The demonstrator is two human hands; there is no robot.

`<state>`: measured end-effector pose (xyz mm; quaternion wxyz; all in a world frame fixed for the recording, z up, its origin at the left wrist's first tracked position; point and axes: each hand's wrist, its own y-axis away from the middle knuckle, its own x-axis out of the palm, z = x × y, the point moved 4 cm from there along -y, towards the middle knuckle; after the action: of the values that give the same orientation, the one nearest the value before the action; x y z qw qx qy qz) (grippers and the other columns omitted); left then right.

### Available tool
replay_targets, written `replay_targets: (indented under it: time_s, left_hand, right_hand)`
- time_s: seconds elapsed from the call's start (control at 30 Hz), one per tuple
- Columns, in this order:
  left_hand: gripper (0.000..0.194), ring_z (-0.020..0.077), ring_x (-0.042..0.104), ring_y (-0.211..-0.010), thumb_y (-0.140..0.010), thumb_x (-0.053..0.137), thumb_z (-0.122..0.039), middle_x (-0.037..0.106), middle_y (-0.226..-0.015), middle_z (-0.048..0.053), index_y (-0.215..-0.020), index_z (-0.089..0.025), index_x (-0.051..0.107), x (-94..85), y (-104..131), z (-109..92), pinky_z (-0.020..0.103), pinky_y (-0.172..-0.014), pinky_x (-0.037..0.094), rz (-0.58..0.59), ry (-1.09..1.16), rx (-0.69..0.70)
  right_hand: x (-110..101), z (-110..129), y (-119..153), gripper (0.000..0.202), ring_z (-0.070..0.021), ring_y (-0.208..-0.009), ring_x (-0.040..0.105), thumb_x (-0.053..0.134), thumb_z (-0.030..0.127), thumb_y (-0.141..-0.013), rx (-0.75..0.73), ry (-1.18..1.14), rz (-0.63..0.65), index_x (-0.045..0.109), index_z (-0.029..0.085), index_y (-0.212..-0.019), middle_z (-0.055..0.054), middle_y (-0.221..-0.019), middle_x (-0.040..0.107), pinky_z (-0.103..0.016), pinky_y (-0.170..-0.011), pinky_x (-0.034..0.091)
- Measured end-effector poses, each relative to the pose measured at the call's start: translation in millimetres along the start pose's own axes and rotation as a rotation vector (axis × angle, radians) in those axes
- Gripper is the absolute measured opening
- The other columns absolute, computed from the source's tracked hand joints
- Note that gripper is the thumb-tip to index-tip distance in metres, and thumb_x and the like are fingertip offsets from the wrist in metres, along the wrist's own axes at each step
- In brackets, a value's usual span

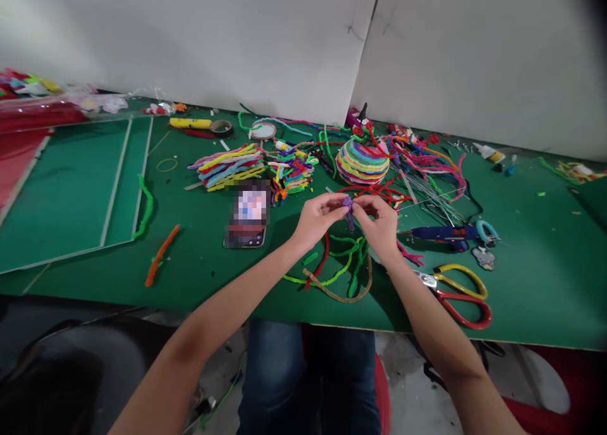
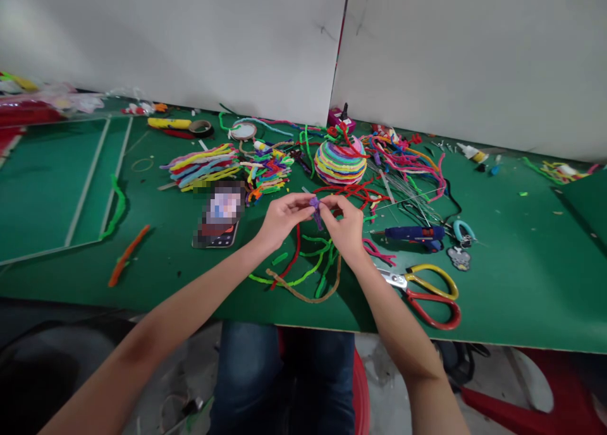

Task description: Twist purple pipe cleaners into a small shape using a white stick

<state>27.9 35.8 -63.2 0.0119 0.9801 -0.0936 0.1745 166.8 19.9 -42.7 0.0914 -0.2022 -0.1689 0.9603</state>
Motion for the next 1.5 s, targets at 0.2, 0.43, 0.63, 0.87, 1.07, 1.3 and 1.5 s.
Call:
replay_targets:
  time_s: [0.2,0.43,0.63,0.87,1.07,1.3,1.5]
  left_hand:
    - [0.029,0.0129,0.065,-0.078,-0.063,0.076,-0.031,0.07,-0.085,0.003,-0.086,-0.017,0.068,-5.2,-4,3,0.03,-0.076,0.055,0.002,0.038,-0.007]
    - [0.029,0.0103,0.063,-0.074,-0.058,0.08,-0.029,0.069,-0.081,0.0,-0.083,-0.019,0.068,-7.6,-4,7,0.025,-0.071,0.054,-0.021,0.159,-0.184]
    - [0.032,0.0088,0.061,-0.063,-0.058,0.08,-0.035,0.067,-0.071,0.0,-0.082,-0.017,0.069,-8.2,-3,7,0.023,-0.061,0.051,0.02,0.112,-0.211]
    - [0.033,0.0084,0.056,-0.055,-0.063,0.077,-0.039,0.065,-0.066,0.001,-0.083,-0.014,0.067,-5.2,-3,-2,0.022,-0.05,0.042,0.099,-0.058,-0.057]
    - [0.025,0.0097,0.062,-0.066,-0.07,0.07,-0.036,0.064,-0.073,0.0,-0.081,-0.015,0.06,-7.8,-6,-7,0.02,-0.058,0.047,0.191,-0.236,-0.025]
    - [0.014,0.0118,0.065,-0.067,-0.077,0.06,-0.026,0.066,-0.074,0.002,-0.083,-0.014,0.061,-12.8,-11,-6,0.023,-0.062,0.05,0.283,-0.383,-0.018]
    - [0.007,0.0118,0.064,-0.072,-0.08,0.055,-0.023,0.064,-0.076,0.0,-0.079,-0.016,0.054,-9.0,-7,-10,0.024,-0.067,0.049,0.262,-0.479,0.091]
  right_hand:
    - [0,-1,0,0.015,-0.0143,-0.071,0.061,0.065,0.032,-0.076,-0.038,0.007,0.03,0.066,0.02,-0.085,-0.002,-0.079,0.069,-0.029,-0.068,0.05]
    - [2,-3,-1,0.012,-0.0133,-0.068,0.06,0.067,0.031,-0.074,0.001,-0.053,0.016,0.068,0.02,-0.08,-0.001,-0.078,0.07,-0.027,-0.063,0.048]
    - [-2,1,-1,0.015,-0.0148,-0.07,0.06,0.066,0.034,-0.077,-0.181,0.11,0.072,0.068,0.021,-0.085,-0.003,-0.08,0.069,-0.029,-0.066,0.048]
    - [-1,-1,-1,0.022,-0.0167,-0.076,0.062,0.06,0.029,-0.083,-0.409,0.275,0.185,0.067,0.024,-0.104,-0.003,-0.082,0.07,-0.032,-0.074,0.049]
    - [-4,0,-1,0.016,-0.0182,-0.075,0.061,0.064,0.03,-0.08,-0.532,0.374,0.131,0.068,0.022,-0.093,-0.005,-0.077,0.067,-0.031,-0.069,0.05]
    - [-2,1,-2,0.019,-0.0165,-0.073,0.063,0.067,0.034,-0.078,-0.409,0.27,0.175,0.064,0.02,-0.091,-0.004,-0.081,0.068,-0.029,-0.066,0.051]
    - [6,-3,-1,0.019,-0.014,-0.072,0.063,0.066,0.034,-0.078,-0.178,0.05,0.217,0.067,0.02,-0.092,-0.003,-0.085,0.07,-0.027,-0.066,0.05]
